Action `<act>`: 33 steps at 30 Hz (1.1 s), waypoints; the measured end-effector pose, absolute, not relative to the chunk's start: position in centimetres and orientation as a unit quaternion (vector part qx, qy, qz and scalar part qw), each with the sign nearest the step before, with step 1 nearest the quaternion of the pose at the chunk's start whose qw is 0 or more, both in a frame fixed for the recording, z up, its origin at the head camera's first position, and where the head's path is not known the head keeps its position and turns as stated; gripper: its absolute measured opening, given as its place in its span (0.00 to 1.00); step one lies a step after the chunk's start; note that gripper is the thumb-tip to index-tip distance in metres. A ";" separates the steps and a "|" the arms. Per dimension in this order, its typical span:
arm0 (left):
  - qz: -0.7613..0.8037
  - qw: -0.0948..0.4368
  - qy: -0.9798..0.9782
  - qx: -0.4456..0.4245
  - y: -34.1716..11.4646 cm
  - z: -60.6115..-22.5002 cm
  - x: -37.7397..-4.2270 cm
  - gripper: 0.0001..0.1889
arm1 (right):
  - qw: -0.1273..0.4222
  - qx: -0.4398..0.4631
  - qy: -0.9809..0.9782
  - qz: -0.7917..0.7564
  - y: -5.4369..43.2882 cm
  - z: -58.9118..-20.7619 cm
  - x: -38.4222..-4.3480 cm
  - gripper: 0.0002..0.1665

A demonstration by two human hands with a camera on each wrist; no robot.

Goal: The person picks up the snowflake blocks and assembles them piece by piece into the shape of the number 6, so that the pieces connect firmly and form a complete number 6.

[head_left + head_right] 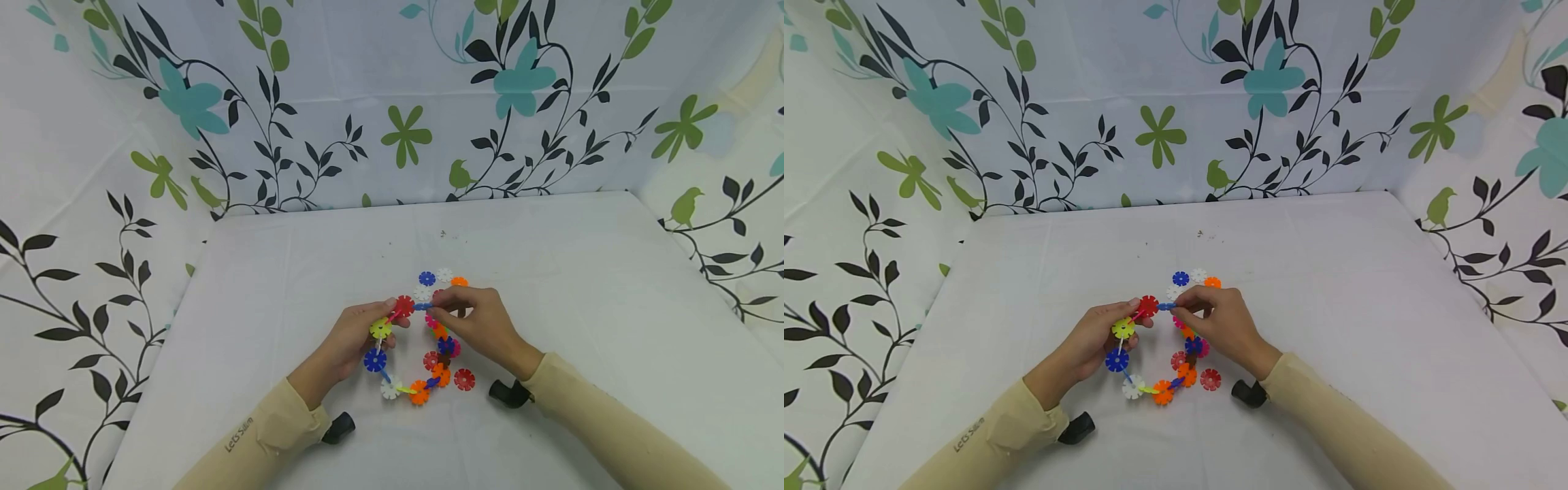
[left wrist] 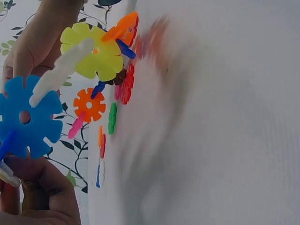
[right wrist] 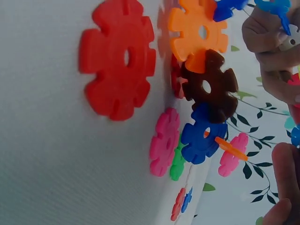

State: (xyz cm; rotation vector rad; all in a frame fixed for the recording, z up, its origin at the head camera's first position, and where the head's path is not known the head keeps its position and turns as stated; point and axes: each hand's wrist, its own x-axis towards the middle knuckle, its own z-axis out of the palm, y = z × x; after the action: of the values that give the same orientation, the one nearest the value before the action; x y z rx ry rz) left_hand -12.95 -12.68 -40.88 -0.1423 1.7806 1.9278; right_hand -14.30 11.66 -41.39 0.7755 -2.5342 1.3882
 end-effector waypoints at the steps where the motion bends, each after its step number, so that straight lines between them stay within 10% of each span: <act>1: 0.710 0.255 0.654 -0.054 -12.7 -40.9 -13.0 0.24 | 0.081 0.265 -0.843 0.461 11.6 -41.5 -14.3 0.08; 19: 0.681 0.231 0.695 -0.011 -12.2 -41.8 -13.1 0.25 | 0.201 0.354 -0.837 0.365 11.2 -41.7 -13.8 0.10; 33: 0.679 0.233 0.696 -0.012 -12.6 -41.6 -13.0 0.23 | -0.085 0.160 -0.866 0.466 13.3 -42.5 -13.2 0.36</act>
State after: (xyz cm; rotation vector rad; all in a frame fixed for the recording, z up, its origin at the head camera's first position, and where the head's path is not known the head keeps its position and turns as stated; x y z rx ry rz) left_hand -13.00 -12.61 -41.59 -0.0327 1.9119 1.8651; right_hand -13.19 13.27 -42.50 0.5334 -2.8778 1.5492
